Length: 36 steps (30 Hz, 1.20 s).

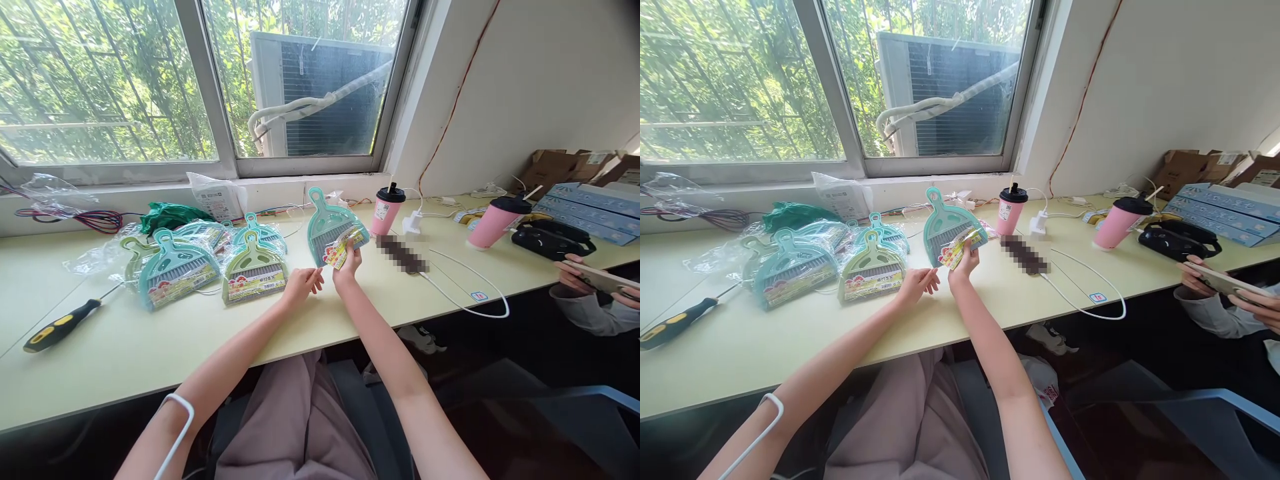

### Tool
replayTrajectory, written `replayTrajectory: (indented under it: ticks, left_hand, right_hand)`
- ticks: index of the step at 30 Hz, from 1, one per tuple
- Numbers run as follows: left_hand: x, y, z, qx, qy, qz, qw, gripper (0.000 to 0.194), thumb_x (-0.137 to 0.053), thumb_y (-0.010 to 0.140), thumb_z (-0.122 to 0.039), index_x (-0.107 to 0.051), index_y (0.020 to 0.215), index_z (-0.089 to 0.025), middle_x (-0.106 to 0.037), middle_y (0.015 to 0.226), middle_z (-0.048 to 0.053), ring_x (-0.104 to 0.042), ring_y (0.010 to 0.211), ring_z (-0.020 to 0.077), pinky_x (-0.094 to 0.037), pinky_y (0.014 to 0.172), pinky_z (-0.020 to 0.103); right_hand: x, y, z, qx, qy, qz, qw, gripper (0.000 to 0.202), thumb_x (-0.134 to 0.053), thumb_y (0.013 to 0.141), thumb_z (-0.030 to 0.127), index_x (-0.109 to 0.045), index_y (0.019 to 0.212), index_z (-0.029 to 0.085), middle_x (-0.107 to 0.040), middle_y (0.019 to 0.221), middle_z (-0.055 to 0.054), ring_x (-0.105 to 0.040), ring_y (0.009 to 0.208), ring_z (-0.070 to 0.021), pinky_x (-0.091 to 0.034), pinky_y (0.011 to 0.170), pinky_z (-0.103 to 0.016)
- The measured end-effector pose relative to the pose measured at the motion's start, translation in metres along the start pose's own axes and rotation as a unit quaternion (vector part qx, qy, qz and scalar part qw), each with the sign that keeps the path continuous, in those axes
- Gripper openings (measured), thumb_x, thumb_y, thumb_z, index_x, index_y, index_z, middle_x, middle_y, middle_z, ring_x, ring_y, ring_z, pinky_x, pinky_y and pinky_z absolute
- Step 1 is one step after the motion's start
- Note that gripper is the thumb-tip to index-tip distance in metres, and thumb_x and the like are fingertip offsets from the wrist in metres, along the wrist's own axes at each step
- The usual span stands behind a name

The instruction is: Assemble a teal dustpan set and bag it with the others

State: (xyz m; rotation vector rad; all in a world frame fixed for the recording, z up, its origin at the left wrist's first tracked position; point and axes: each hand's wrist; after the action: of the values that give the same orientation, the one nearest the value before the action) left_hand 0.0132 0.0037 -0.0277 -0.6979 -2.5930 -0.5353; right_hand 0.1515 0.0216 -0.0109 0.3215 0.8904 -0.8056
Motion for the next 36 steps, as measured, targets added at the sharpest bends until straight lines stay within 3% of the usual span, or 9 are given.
replayTrajectory:
  ticks: [3, 6, 8, 10, 13, 16, 22, 31, 36]
  left_hand:
    - [0.005, -0.005, -0.007, -0.005, 0.127, -0.053, 0.990, 0.056, -0.037, 0.097, -0.048, -0.058, 0.054, -0.020, -0.060, 0.050, 0.002, -0.058, 0.049, 0.0147, -0.045, 0.062, 0.028]
    - [0.016, -0.005, -0.012, -0.042, 0.231, -0.189, 0.953, 0.049, -0.042, 0.094, -0.045, -0.052, 0.053, -0.022, -0.058, 0.054, 0.005, -0.060, 0.059, 0.0209, -0.044, 0.070, 0.035]
    - [0.022, -0.001, -0.015, -0.102, 0.239, -0.272, 0.927, 0.033, -0.050, 0.091, -0.045, -0.060, 0.070, -0.022, -0.069, 0.077, 0.010, -0.065, 0.081, 0.0268, -0.046, 0.082, 0.041]
    - [0.026, 0.006, -0.019, -0.169, 0.232, -0.309, 0.907, 0.025, -0.058, 0.089, -0.044, -0.063, 0.097, -0.021, -0.069, 0.114, 0.015, -0.061, 0.113, 0.0321, -0.041, 0.100, 0.047]
    - [0.025, 0.018, -0.021, -0.232, 0.228, -0.294, 0.899, 0.050, -0.064, 0.087, -0.043, -0.051, 0.129, -0.020, -0.047, 0.150, 0.017, -0.035, 0.145, 0.0330, -0.028, 0.117, 0.052]
    - [0.019, 0.024, -0.017, -0.252, 0.231, -0.278, 0.898, 0.055, -0.058, 0.092, -0.036, -0.042, 0.141, -0.017, -0.035, 0.158, 0.019, -0.020, 0.153, 0.0309, -0.024, 0.121, 0.054]
    - [0.009, 0.017, -0.005, -0.250, 0.258, -0.230, 0.904, 0.044, -0.044, 0.097, -0.020, -0.051, 0.140, -0.021, -0.042, 0.156, 0.015, -0.018, 0.153, 0.0303, -0.019, 0.123, 0.060]
    - [0.005, 0.017, -0.005, -0.244, 0.220, -0.184, 0.927, 0.044, -0.049, 0.097, -0.020, -0.056, 0.140, -0.027, -0.046, 0.154, 0.011, -0.019, 0.152, 0.0334, -0.011, 0.121, 0.067]
    - [0.001, 0.015, -0.003, -0.256, 0.239, -0.170, 0.921, 0.051, -0.040, 0.095, -0.007, -0.057, 0.137, -0.030, -0.047, 0.153, 0.006, -0.015, 0.152, 0.0321, -0.006, 0.119, 0.071]
  right_hand:
    - [-0.001, 0.001, 0.000, 0.005, 0.003, -0.001, 1.000, 0.022, -0.066, 0.079, 0.040, -0.061, 0.091, 0.023, -0.073, 0.091, -0.001, -0.069, 0.083, -0.0159, -0.057, 0.075, -0.032]
    - [-0.003, 0.001, -0.002, 0.020, -0.007, 0.000, 1.000, 0.023, -0.068, 0.077, 0.038, -0.061, 0.091, 0.022, -0.073, 0.093, -0.001, -0.068, 0.088, -0.0163, -0.057, 0.081, -0.032]
    - [-0.005, -0.001, -0.004, 0.026, -0.016, 0.005, 1.000, 0.023, -0.069, 0.076, 0.039, -0.060, 0.090, 0.021, -0.072, 0.091, -0.001, -0.068, 0.087, -0.0159, -0.057, 0.081, -0.031]
    - [-0.007, -0.006, -0.007, 0.028, -0.034, 0.020, 0.999, 0.023, -0.068, 0.076, 0.040, -0.060, 0.088, 0.021, -0.071, 0.086, 0.001, -0.068, 0.084, -0.0156, -0.057, 0.078, -0.030]
    - [-0.010, -0.016, -0.010, 0.040, -0.066, 0.069, 0.995, 0.024, -0.067, 0.078, 0.042, -0.061, 0.088, 0.021, -0.070, 0.082, 0.001, -0.067, 0.082, -0.0160, -0.056, 0.075, -0.030]
    - [-0.013, -0.027, -0.011, 0.066, -0.100, 0.107, 0.987, 0.027, -0.070, 0.077, 0.044, -0.062, 0.087, 0.020, -0.070, 0.083, 0.000, -0.065, 0.084, -0.0158, -0.055, 0.075, -0.028]
    - [-0.015, -0.045, -0.009, 0.086, -0.156, 0.147, 0.973, 0.023, -0.070, 0.076, 0.040, -0.064, 0.085, 0.019, -0.069, 0.080, 0.000, -0.062, 0.080, -0.0143, -0.052, 0.072, -0.025]
    - [-0.018, -0.049, -0.001, 0.094, -0.156, 0.138, 0.974, 0.019, -0.068, 0.077, 0.038, -0.063, 0.084, 0.020, -0.067, 0.077, 0.001, -0.059, 0.073, -0.0132, -0.052, 0.070, -0.026]
    - [-0.016, -0.043, 0.000, 0.104, -0.146, 0.119, 0.977, 0.022, -0.064, 0.080, 0.041, -0.063, 0.088, 0.020, -0.067, 0.079, 0.001, -0.059, 0.073, -0.0137, -0.052, 0.070, -0.028]
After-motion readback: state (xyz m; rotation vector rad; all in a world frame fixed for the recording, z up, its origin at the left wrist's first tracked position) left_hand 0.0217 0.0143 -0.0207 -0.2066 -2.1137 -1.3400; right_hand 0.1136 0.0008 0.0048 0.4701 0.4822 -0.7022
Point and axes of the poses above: each hand's wrist, its own y-axis towards the middle knuckle, its own x-axis out of the back of the hand, z = x × y
